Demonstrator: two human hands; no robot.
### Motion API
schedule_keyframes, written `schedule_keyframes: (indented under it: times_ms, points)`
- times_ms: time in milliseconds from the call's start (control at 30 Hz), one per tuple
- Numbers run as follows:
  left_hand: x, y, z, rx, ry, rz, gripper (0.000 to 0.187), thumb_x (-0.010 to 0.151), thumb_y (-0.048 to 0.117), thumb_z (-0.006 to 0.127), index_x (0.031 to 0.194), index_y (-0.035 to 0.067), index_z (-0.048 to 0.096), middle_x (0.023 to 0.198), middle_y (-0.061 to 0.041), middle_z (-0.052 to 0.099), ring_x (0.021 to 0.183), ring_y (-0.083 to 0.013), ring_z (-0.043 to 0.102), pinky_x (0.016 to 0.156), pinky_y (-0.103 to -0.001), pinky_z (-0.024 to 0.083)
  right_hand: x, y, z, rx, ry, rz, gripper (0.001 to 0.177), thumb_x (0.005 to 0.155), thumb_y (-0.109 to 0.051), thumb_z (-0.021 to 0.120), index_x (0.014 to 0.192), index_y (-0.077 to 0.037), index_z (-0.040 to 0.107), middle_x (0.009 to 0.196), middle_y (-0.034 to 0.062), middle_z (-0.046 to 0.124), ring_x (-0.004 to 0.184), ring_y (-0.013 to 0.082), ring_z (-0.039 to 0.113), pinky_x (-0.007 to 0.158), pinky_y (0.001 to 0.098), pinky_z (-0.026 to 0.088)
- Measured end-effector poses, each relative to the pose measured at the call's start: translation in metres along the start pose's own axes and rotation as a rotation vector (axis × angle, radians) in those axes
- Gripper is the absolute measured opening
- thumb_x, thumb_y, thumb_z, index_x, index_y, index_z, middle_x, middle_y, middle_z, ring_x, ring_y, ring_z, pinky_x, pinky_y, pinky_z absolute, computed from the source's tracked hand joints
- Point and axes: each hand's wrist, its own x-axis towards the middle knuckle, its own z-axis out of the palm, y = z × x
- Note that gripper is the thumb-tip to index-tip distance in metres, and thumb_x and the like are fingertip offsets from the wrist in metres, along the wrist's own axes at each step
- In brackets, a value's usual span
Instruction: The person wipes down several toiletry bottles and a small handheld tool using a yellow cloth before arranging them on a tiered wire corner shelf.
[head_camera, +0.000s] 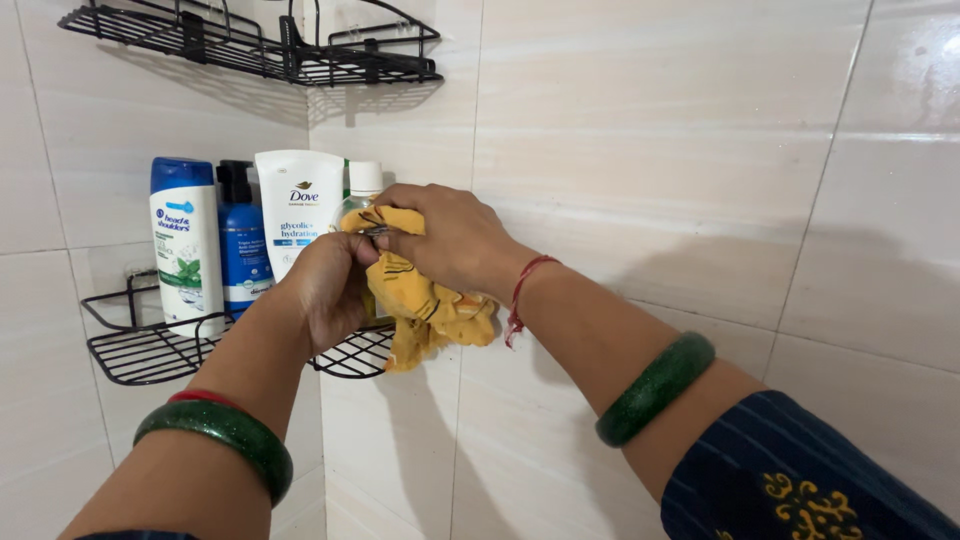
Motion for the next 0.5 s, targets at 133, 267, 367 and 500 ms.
schedule_keyframes:
  times_ms: [133, 267, 367, 500]
  points:
    - [0.003, -0.003, -0.001, 0.064, -0.105, 0.013, 0.04, 0.079, 0.014, 0.038, 0.113, 0.009, 0.058, 0.112, -0.012, 0.068, 0.107, -0.0313, 0.068, 0.104, -0.057, 0.049, -0.004, 0.015, 0.02, 0.109, 0.071, 0.059, 0.042, 0.089, -0.033, 0.071, 0.127, -0.016, 0.065, 0.121, 0.0106, 0.073, 0.113, 0.029, 0.069, 0.097, 0.0385, 0.053]
    - [0.012, -0.01, -0.004, 0.025, -0.215, 0.059, 0.042, 0.08, 0.022, 0.044, 0.116, 0.005, 0.059, 0.109, -0.014, 0.067, 0.1, -0.0306, 0.068, 0.094, -0.05, 0.055, -0.016, 0.027, 0.038, 0.328, 0.036, 0.185, 0.05, 0.094, -0.035, 0.063, 0.139, -0.014, 0.054, 0.123, 0.0132, 0.069, 0.114, 0.0279, 0.067, 0.098, 0.0378, 0.051]
    - [0.013, -0.016, -0.002, 0.149, -0.04, 0.146, 0.037, 0.084, 0.017, 0.054, 0.116, -0.001, 0.061, 0.107, -0.016, 0.065, 0.093, -0.0304, 0.067, 0.084, -0.047, 0.059, -0.027, 0.024, 0.043, 0.387, -0.047, 0.315, 0.044, 0.096, -0.035, 0.055, 0.136, -0.016, 0.057, 0.118, 0.0115, 0.072, 0.11, 0.0243, 0.07, 0.096, 0.0355, 0.052]
    - [0.001, -0.019, 0.004, 0.246, 0.152, 0.195, 0.036, 0.085, 0.016, 0.063, 0.12, 0.008, 0.057, 0.108, -0.012, 0.065, 0.094, -0.0234, 0.067, 0.077, -0.04, 0.059, -0.035, 0.012, 0.031, 0.525, -0.21, 0.421, 0.048, 0.086, -0.027, 0.061, 0.133, -0.015, 0.058, 0.116, 0.0094, 0.075, 0.107, 0.0214, 0.073, 0.093, 0.0358, 0.056]
